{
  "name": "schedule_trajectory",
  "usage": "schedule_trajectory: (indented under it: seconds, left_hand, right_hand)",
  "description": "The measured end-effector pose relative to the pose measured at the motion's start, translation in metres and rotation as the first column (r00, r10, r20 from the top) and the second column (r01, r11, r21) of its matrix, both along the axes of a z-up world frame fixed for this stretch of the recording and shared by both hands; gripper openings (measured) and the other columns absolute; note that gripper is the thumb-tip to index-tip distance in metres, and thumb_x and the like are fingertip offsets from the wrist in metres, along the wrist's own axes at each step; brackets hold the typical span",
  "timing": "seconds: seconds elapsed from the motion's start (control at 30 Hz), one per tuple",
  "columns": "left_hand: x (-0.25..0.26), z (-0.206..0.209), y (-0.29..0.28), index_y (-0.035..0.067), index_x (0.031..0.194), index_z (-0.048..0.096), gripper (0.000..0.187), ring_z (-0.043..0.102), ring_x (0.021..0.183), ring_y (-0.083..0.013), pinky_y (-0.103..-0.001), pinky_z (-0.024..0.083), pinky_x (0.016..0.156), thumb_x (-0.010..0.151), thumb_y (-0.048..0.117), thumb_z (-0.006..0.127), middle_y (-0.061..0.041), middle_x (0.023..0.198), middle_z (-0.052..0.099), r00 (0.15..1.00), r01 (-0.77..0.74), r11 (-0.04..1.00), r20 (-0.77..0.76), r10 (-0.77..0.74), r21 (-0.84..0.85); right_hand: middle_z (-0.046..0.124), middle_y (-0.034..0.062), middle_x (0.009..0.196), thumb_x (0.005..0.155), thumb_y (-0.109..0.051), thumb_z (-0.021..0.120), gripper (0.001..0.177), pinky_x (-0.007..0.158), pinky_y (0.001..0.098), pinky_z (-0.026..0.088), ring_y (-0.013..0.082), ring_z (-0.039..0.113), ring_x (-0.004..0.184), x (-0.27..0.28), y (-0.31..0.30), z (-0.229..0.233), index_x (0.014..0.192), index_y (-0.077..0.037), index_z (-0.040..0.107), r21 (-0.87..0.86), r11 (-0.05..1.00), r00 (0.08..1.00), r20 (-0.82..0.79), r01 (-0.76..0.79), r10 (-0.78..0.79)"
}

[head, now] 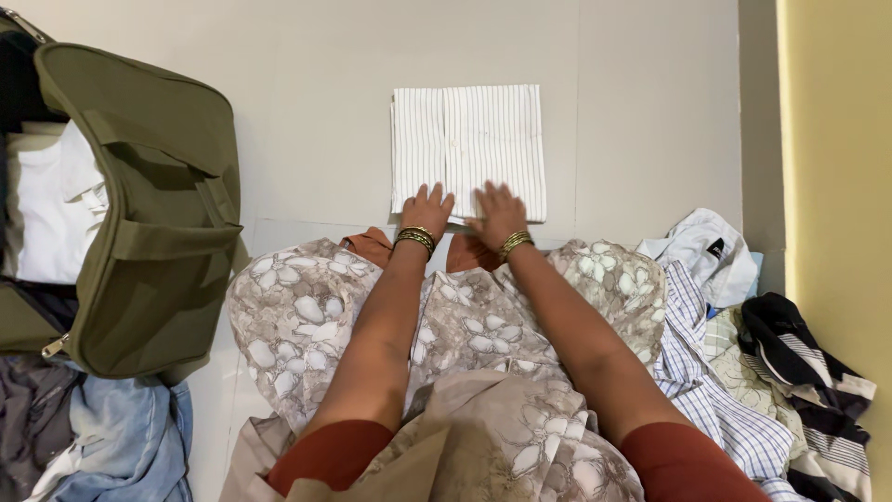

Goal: The person folds shirts by hand and places them into a green duffel bag on the floor.

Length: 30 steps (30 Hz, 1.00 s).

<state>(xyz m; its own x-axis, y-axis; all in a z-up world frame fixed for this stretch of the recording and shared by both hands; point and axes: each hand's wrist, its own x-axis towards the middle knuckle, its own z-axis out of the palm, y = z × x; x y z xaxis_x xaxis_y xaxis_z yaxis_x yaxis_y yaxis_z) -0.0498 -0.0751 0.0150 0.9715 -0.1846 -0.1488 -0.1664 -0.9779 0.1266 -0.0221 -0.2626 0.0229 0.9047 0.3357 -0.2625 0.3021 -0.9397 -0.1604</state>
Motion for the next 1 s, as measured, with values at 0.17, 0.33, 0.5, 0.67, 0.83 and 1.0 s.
schedule_trajectory:
  seconds: [0.17, 0.33, 0.5, 0.67, 0.83, 1.0]
  left_hand:
    - [0.004, 0.005, 0.005, 0.015, 0.106, 0.068, 0.016, 0.066, 0.106, -0.0242, -0.045, 0.049, 0.092, 0.096, 0.013, 0.056, -0.004, 0.107, 0.072, 0.973, -0.118, 0.974, 0.172, 0.153, -0.194]
    - [0.008, 0.025, 0.011, 0.017, 0.105, 0.070, 0.021, 0.067, 0.092, -0.0248, -0.043, 0.049, 0.083, 0.086, 0.010, 0.065, -0.003, 0.095, 0.072, 0.884, -0.117, 0.930, 0.389, 0.258, -0.349]
    - [0.006, 0.039, 0.012, 0.017, 0.102, 0.070, 0.021, 0.067, 0.094, -0.0255, -0.044, 0.049, 0.085, 0.082, 0.014, 0.072, -0.003, 0.094, 0.071, 0.913, -0.138, 0.939, 0.326, 0.244, -0.316]
    - [0.001, 0.026, 0.023, 0.021, 0.117, 0.065, 0.027, 0.058, 0.114, -0.0303, -0.048, 0.047, 0.092, 0.091, 0.016, 0.068, -0.008, 0.118, 0.063, 0.962, -0.274, 0.960, -0.027, 0.273, -0.057]
    - [-0.008, 0.038, 0.023, 0.024, 0.131, 0.054, 0.046, 0.049, 0.125, -0.0314, -0.048, 0.050, 0.095, 0.088, 0.014, 0.068, -0.009, 0.136, 0.047, 0.910, -0.354, 0.934, -0.243, 0.336, -0.036]
    - [-0.007, 0.021, 0.025, 0.020, 0.133, 0.056, 0.041, 0.057, 0.120, -0.0335, -0.043, 0.057, 0.089, 0.094, 0.010, 0.063, -0.012, 0.133, 0.053, 0.948, -0.256, 0.966, -0.202, 0.245, -0.031]
  right_hand:
    - [0.040, 0.0087, 0.157, 0.080, -0.044, 0.080, 0.086, 0.117, 0.0542, 0.023, 0.0301, 0.033, 0.145, -0.018, 0.008, 0.026, 0.152, -0.022, 0.039, 0.049, 0.999, 0.994, 0.105, -0.016, 0.011]
    - [0.059, 0.0048, 0.144, 0.072, -0.020, 0.089, 0.079, 0.116, 0.0534, 0.031, 0.0256, 0.049, 0.137, -0.010, -0.008, 0.028, 0.142, -0.020, 0.054, 0.196, 0.977, 0.956, 0.257, 0.088, -0.138]
    - [0.067, 0.0049, 0.129, 0.067, -0.014, 0.088, 0.063, 0.104, 0.0481, 0.042, 0.0252, 0.060, 0.123, -0.005, -0.020, 0.020, 0.126, -0.018, 0.067, 0.256, 0.965, 0.906, 0.397, 0.049, -0.151]
    - [0.072, 0.0017, 0.116, 0.077, -0.016, 0.083, 0.040, 0.091, 0.0445, 0.051, 0.0245, 0.065, 0.111, 0.000, -0.030, 0.010, 0.115, -0.018, 0.070, 0.138, 0.990, 0.949, 0.313, -0.009, -0.035]
    - [0.069, 0.0027, 0.116, 0.084, -0.011, 0.068, 0.029, 0.086, 0.0453, 0.052, 0.0263, 0.064, 0.109, -0.002, -0.029, 0.011, 0.111, -0.019, 0.069, 0.002, 0.994, 0.915, 0.389, -0.113, 0.103]
    - [0.067, 0.0048, 0.114, 0.087, -0.012, 0.062, 0.025, 0.086, 0.0452, 0.052, 0.0264, 0.064, 0.107, -0.003, -0.024, 0.016, 0.112, -0.017, 0.067, -0.071, 0.993, 0.950, 0.293, -0.092, 0.109]
